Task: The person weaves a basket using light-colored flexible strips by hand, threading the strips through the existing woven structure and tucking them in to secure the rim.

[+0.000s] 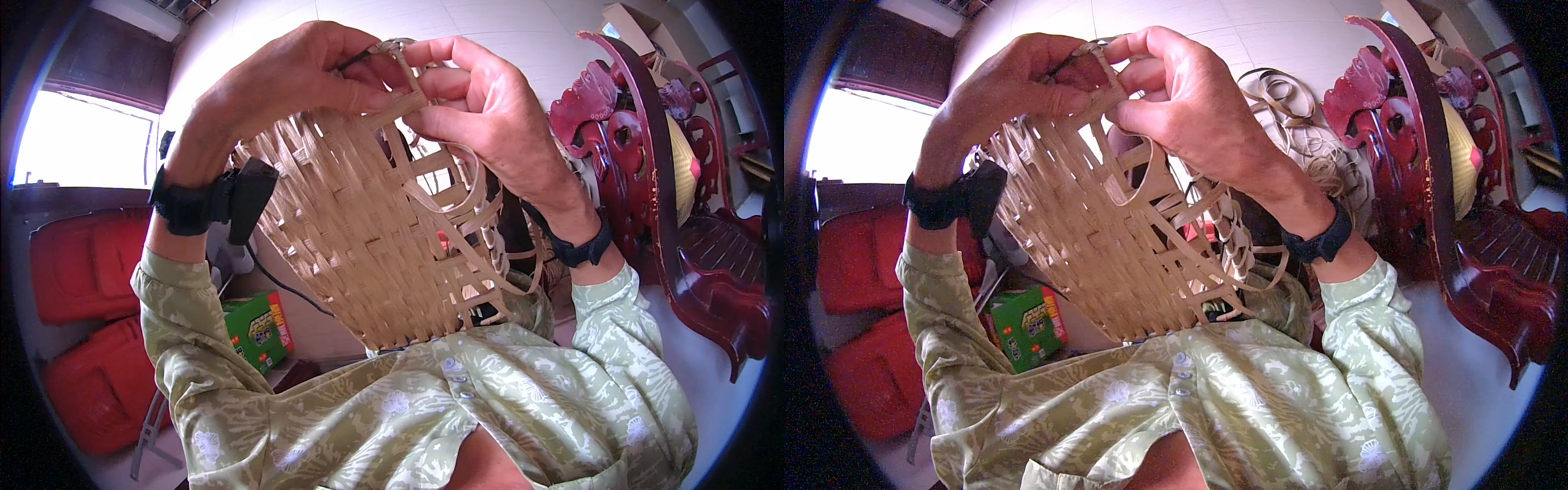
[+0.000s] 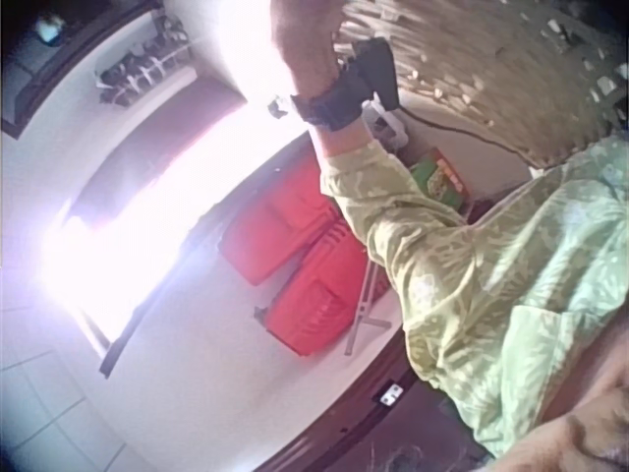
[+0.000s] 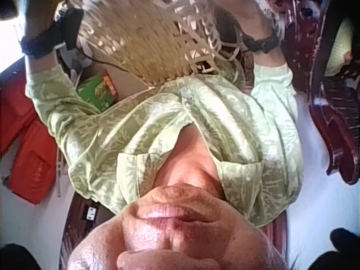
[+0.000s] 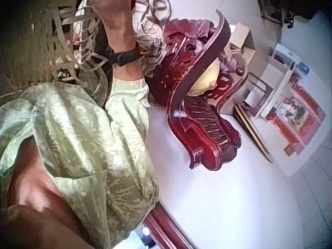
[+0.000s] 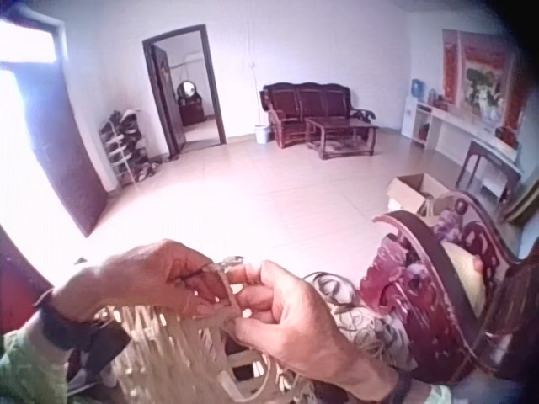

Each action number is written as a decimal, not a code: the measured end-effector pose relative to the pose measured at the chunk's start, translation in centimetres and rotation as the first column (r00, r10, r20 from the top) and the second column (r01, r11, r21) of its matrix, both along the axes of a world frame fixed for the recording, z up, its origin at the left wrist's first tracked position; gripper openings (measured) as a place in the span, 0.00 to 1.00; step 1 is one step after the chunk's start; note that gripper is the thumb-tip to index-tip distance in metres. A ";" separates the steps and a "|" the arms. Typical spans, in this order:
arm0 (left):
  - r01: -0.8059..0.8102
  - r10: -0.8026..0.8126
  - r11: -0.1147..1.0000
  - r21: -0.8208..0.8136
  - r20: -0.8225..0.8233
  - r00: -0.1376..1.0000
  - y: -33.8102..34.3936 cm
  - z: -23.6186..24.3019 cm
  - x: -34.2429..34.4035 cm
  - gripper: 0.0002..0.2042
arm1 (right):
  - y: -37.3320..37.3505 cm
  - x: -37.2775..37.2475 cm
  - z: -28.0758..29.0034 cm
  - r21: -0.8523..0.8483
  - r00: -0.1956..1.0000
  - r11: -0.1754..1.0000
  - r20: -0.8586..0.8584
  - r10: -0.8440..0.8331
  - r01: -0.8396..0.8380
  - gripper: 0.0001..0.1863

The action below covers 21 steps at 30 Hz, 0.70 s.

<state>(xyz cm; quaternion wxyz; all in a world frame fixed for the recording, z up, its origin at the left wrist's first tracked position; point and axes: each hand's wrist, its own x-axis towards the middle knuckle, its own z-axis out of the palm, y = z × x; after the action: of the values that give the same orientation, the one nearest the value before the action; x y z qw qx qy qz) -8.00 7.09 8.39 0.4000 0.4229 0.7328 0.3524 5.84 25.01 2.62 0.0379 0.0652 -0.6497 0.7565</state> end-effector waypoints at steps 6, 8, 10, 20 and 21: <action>-0.120 0.102 0.988 -0.098 -0.171 0.980 1.0 -1.5 -0.9 0.14 | 0.2 0.9 0.3 0.300 0.979 0.932 -0.066 -0.192 0.203 0.24; -0.092 0.081 0.994 -0.061 -0.162 0.983 0.9 -2.1 -1.3 0.13 | 1.3 0.9 0.1 0.171 0.989 0.974 -0.026 -0.145 0.147 0.21; -0.071 0.064 0.997 -0.028 -0.201 0.977 0.5 -2.8 -2.4 0.12 | 4.2 0.9 -1.2 0.326 0.985 0.940 -0.167 -0.047 0.100 0.16; -0.424 0.446 0.876 0.232 -0.052 0.893 0.6 3.5 0.4 0.06 | 2.3 10.1 -4.5 0.533 0.879 0.699 -0.296 -0.374 0.478 0.21; -0.455 0.454 0.855 0.249 0.063 0.889 0.7 3.8 0.9 0.04 | 2.6 9.5 -4.8 0.553 0.885 0.691 -0.274 -0.377 0.466 0.20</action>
<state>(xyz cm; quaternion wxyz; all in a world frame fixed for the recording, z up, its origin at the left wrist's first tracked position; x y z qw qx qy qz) -7.14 7.79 12.15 0.2480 0.2859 0.7594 0.5293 15.39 27.61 -2.16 0.2331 -0.0249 -0.8492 0.4732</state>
